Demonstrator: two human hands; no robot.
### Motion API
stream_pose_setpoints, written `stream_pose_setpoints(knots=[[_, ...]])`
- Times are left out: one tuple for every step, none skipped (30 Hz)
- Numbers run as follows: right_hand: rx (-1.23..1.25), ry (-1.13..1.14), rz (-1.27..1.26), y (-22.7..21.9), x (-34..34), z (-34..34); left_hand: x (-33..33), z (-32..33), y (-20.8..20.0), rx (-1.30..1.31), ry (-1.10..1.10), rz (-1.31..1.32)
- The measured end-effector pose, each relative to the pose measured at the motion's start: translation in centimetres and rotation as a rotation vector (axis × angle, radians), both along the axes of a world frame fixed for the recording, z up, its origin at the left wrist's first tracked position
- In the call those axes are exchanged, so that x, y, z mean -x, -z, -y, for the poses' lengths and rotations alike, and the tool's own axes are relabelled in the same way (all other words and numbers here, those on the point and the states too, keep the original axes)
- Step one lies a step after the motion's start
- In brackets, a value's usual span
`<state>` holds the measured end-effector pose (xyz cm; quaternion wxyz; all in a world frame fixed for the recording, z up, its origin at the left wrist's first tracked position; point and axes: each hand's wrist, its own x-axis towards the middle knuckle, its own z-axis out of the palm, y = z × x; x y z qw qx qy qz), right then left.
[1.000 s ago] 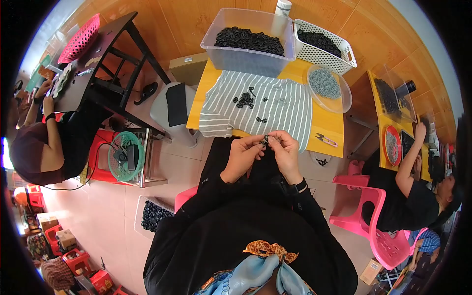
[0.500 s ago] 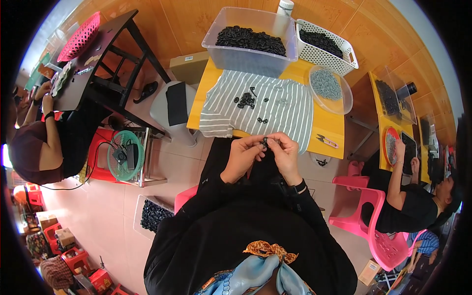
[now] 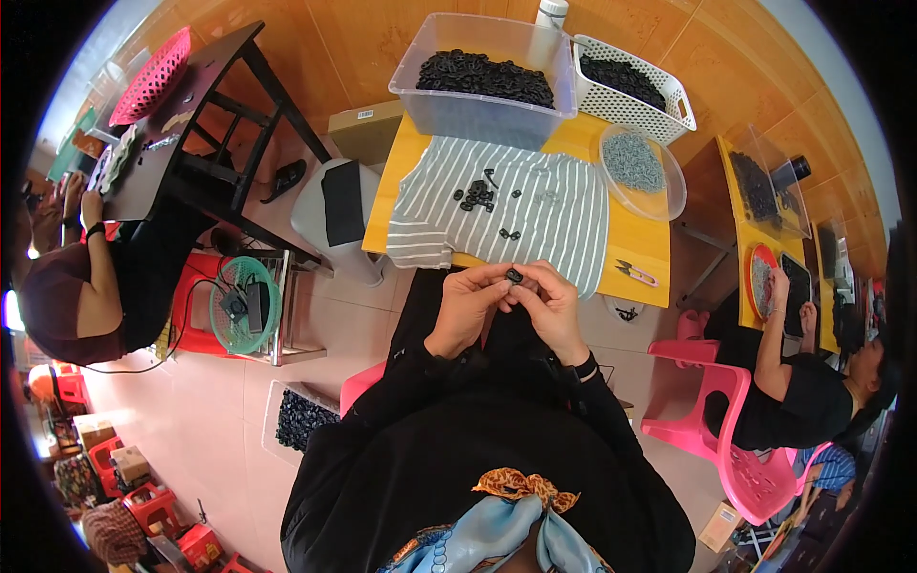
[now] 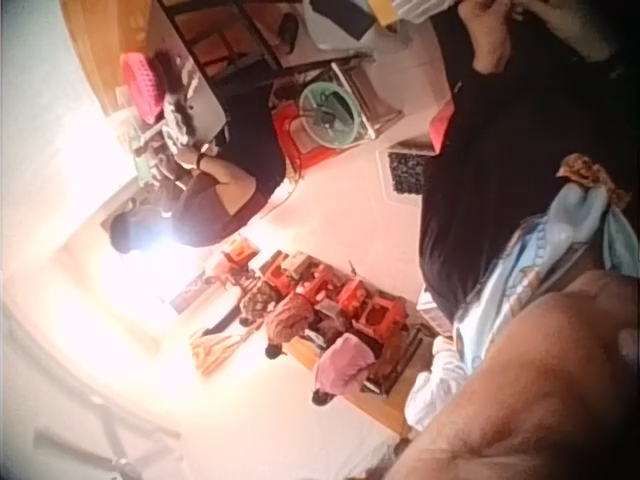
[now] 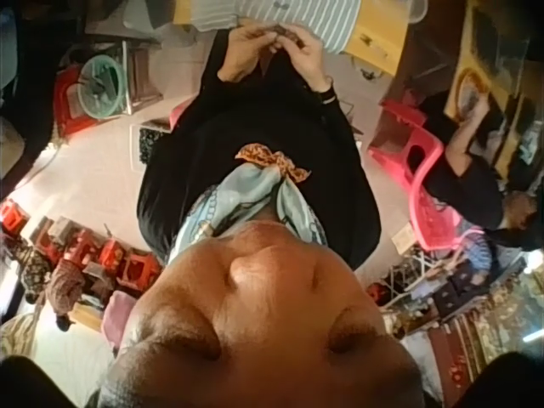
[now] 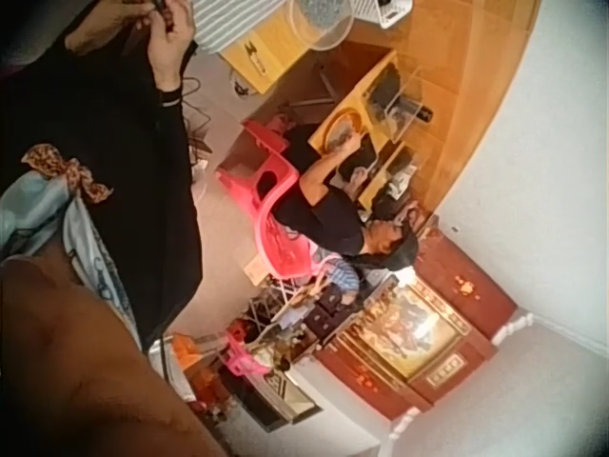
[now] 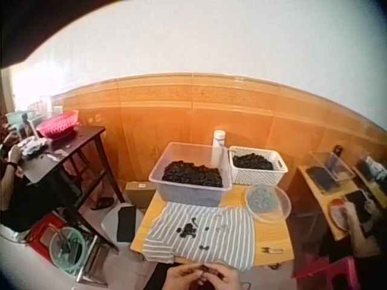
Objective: Assembling small black plastic or rubber components at a workstation.
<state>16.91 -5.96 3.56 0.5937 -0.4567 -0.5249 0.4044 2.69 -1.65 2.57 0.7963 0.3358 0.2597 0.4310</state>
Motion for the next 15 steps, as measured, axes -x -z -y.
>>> stream_pose_setpoints(knots=[[-0.012, -0.008, 0.015, -0.5, 0.0, 0.1, 0.0, 0.1, -0.3, 0.022, 0.01, 0.013], [-0.013, -0.005, 0.014, -0.8, 0.0, 0.1, 0.1, 0.2, -0.4, 0.021, 0.012, 0.012], [-0.049, 0.005, 0.076, -1.1, 0.0, 0.2, 0.1, 0.3, -0.5, 0.008, 0.012, 0.029], [-0.087, 0.014, 0.138, -1.3, 0.0, 0.3, 0.1, 0.4, -0.6, -0.006, 0.011, 0.047], [-0.087, 0.016, 0.137, -1.4, 0.0, 0.5, 0.1, 0.6, -0.7, -0.006, 0.012, 0.046], [-0.115, 0.028, 0.156, -1.5, 0.1, 0.6, 0.0, 0.8, -0.8, -0.011, 0.0, 0.056], [-0.144, 0.04, 0.174, -1.6, 0.2, 0.7, 0.0, 1.0, -0.9, -0.016, -0.013, 0.066], [-0.144, 0.04, 0.173, -1.8, 0.3, 0.8, 0.0, 1.1, -1.0, -0.016, -0.013, 0.064], [-0.171, 0.044, 0.192, -2.0, 0.4, 0.8, 0.0, 1.2, -1.1, -0.02, -0.022, 0.07], [-0.198, 0.048, 0.211, -2.1, 0.4, 0.9, 0.0, 1.3, -1.2, -0.023, -0.031, 0.075], [-0.198, 0.048, 0.211, -2.2, 0.5, 1.0, 0.0, 1.3, -1.3, -0.023, -0.03, 0.075], [-0.192, 0.051, 0.195, -2.2, 0.5, 1.0, 0.0, 1.3, -1.5, -0.032, -0.035, 0.077], [-0.186, 0.054, 0.18, -2.2, 0.6, 1.1, 0.0, 1.3, -1.5, -0.041, -0.038, 0.08], [-0.186, 0.055, 0.179, -2.4, 0.6, 1.1, 0.0, 1.3, -1.5, -0.041, -0.037, 0.079], [-0.195, 0.058, 0.192, -2.6, 0.7, 1.1, 0.0, 1.3, -1.6, -0.048, -0.04, 0.083]])
